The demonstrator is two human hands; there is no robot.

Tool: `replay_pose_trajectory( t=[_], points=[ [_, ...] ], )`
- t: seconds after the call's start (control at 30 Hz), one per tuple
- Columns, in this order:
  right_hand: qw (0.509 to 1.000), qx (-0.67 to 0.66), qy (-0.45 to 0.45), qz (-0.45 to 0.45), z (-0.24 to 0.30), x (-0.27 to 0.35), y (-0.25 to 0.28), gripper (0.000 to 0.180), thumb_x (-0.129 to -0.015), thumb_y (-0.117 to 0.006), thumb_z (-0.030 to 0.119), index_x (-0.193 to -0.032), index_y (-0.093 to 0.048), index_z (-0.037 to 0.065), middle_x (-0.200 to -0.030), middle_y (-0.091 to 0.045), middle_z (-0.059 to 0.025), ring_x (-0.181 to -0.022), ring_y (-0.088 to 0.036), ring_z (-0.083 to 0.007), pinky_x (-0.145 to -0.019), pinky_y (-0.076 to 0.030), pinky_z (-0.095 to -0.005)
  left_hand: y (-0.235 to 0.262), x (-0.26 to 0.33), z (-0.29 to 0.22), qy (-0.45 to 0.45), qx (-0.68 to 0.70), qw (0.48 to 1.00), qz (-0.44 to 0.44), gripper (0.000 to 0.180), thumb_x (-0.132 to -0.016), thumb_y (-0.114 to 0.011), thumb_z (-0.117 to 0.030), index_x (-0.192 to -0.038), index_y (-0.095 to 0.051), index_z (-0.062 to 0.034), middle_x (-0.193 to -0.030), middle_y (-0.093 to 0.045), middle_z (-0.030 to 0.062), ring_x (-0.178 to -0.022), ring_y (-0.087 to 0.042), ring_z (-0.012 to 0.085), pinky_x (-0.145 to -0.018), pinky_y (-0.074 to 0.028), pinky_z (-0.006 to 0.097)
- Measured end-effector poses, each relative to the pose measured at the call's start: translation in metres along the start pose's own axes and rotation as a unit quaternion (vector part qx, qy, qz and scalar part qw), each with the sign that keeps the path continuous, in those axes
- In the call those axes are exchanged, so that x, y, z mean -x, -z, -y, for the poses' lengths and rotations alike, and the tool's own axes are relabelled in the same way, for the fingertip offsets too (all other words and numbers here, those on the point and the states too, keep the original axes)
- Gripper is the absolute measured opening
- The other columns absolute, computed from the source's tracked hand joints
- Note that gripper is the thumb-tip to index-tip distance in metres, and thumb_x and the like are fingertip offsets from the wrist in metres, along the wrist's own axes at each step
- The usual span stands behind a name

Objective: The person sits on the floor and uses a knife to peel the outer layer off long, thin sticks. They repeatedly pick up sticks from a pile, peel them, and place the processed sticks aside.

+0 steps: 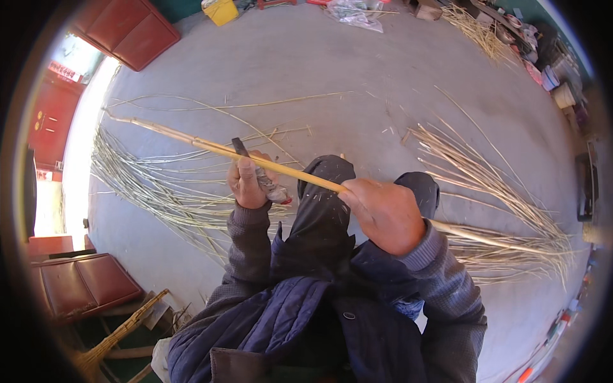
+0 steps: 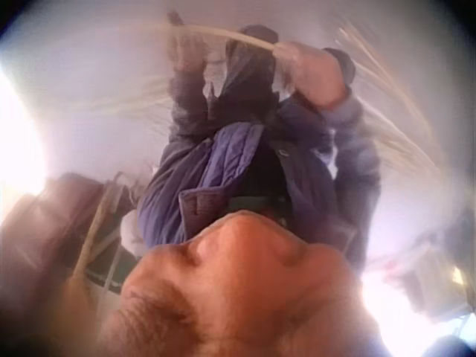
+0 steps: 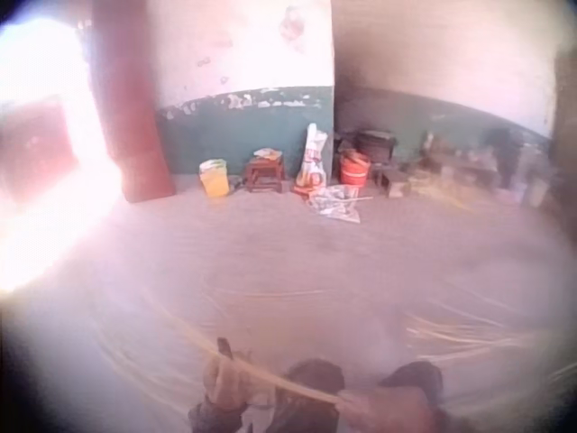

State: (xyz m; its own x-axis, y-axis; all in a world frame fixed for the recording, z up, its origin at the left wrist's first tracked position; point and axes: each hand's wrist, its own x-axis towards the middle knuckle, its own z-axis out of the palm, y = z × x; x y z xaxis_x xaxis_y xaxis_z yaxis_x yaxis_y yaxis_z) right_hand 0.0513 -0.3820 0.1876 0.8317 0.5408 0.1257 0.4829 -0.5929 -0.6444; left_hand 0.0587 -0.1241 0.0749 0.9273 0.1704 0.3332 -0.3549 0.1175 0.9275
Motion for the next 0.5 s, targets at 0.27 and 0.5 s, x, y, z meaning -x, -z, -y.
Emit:
replay_pose_trajectory(
  t=[0.27, 0.5],
  points=[
    [0.999, 0.031, -0.004, -0.02, 0.008, -0.022, -0.021, 0.016, -0.097, -0.064, 0.022, -0.1, -0.067, 0.006, -0.089, -0.068, -0.0143, -0.077, -0.067, -0.0353, -0.063, -0.053, -0.0415, -0.01, 0.015, 0.013, 0.077, 0.104, 0.992, -0.008, 0.019, -0.095, -0.067, -0.017, -0.096, -0.062, 0.0016, -0.08, -0.065, 0.0073, -0.064, -0.058, 0.0125, -0.057, -0.047, 0.027],
    [0.999, 0.048, 0.015, -0.002, 0.017, -0.035, -0.029, 0.015, -0.096, -0.065, 0.019, -0.101, -0.067, 0.005, -0.085, -0.067, -0.0146, -0.077, -0.067, -0.0364, -0.066, -0.053, -0.0413, -0.033, 0.021, 0.008, 0.028, 0.058, 0.998, 0.013, 0.034, -0.099, -0.069, -0.031, -0.094, -0.06, 0.0011, -0.072, -0.064, 0.0062, -0.061, -0.058, 0.0132, -0.057, -0.048, 0.029]
  ],
)
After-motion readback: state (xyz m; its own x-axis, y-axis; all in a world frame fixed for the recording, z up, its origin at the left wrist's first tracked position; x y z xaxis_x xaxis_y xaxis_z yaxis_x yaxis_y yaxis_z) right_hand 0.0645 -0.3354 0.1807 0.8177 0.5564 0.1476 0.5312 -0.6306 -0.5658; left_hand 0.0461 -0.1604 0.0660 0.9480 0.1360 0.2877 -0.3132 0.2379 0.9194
